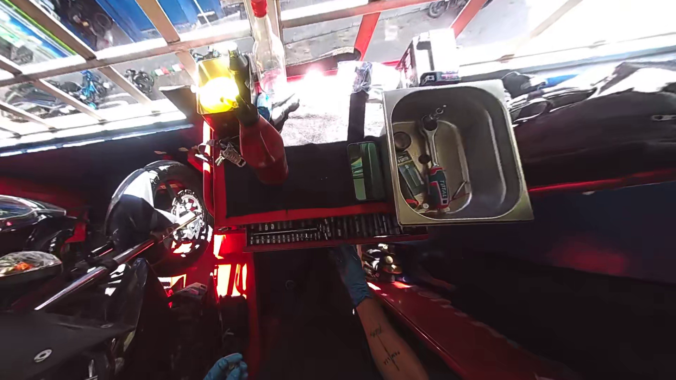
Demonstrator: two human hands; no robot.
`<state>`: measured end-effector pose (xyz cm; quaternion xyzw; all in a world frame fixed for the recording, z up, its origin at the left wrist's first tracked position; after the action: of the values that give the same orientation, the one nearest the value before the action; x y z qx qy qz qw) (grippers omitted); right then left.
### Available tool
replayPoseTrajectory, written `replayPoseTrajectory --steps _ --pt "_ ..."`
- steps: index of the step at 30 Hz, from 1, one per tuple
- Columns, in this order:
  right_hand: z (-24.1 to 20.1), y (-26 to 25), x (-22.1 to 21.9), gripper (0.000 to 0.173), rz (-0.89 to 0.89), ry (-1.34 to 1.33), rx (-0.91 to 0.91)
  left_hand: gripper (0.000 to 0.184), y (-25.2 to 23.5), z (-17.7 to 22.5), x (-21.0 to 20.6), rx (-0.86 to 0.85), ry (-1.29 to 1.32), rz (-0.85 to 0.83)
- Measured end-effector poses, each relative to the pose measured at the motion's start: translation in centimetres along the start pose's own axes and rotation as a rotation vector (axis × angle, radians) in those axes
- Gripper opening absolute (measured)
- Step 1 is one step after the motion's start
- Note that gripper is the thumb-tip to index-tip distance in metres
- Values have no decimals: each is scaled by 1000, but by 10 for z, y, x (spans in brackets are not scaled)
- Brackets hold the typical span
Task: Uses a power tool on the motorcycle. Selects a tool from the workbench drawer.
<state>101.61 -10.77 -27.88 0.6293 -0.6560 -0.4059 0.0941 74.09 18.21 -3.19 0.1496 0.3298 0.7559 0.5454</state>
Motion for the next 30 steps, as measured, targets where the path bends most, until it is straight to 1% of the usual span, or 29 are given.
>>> replayPoseTrajectory --steps 2,4,5,10,13,19,21,22,23,25,26,28,30 --pt "-11 4 -9 37 97 51 -54 20 -4 0 1 4 26 7" --pt "-22 3 -15 32 206 89 -81 20 -8 -1 -1 5 41 -2" --pt "-25 2 -15 35 213 106 -80 21 -11 0 -1 2 40 -11" --pt "-29 -16 -19 34 149 153 -4 22 -23 0 -3 -22 57 -41" --pt "-42 -34 -27 34 104 161 27 22 -23 4 -1 -26 50 -44" --pt "-54 -64 -28 22 -21 222 103 21 -12 -2 8 -44 81 9" --pt "-54 -77 -30 26 11 238 102 21 -11 -2 9 -39 82 25" --pt "-51 -80 -31 30 58 244 65 21 -10 -2 9 -33 80 36" --pt "-47 -79 -32 37 89 249 3 21 -9 -1 9 -29 80 46" --pt "-35 -80 -36 51 78 162 -87 23 -10 1 9 -33 76 49" --pt "-26 -87 -34 56 49 98 -112 23 -10 1 9 -34 71 49" --pt "-17 -93 -40 54 -14 -82 -129 23 -8 1 8 -16 65 61" --pt "7 -110 -33 56 -134 -206 14 24 -4 -1 9 14 61 70"
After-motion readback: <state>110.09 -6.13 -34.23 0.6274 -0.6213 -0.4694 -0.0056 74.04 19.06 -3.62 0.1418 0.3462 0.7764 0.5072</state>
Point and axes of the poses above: each hand's wrist, its own y-axis away from the middle knuckle, its own x-axis out of the back of the hand, z = x × y, the point moved 4 cm from there along -y, towards the middle knuckle, and after that the axes turned 12 degrees about -z, right-handed, at the moved point
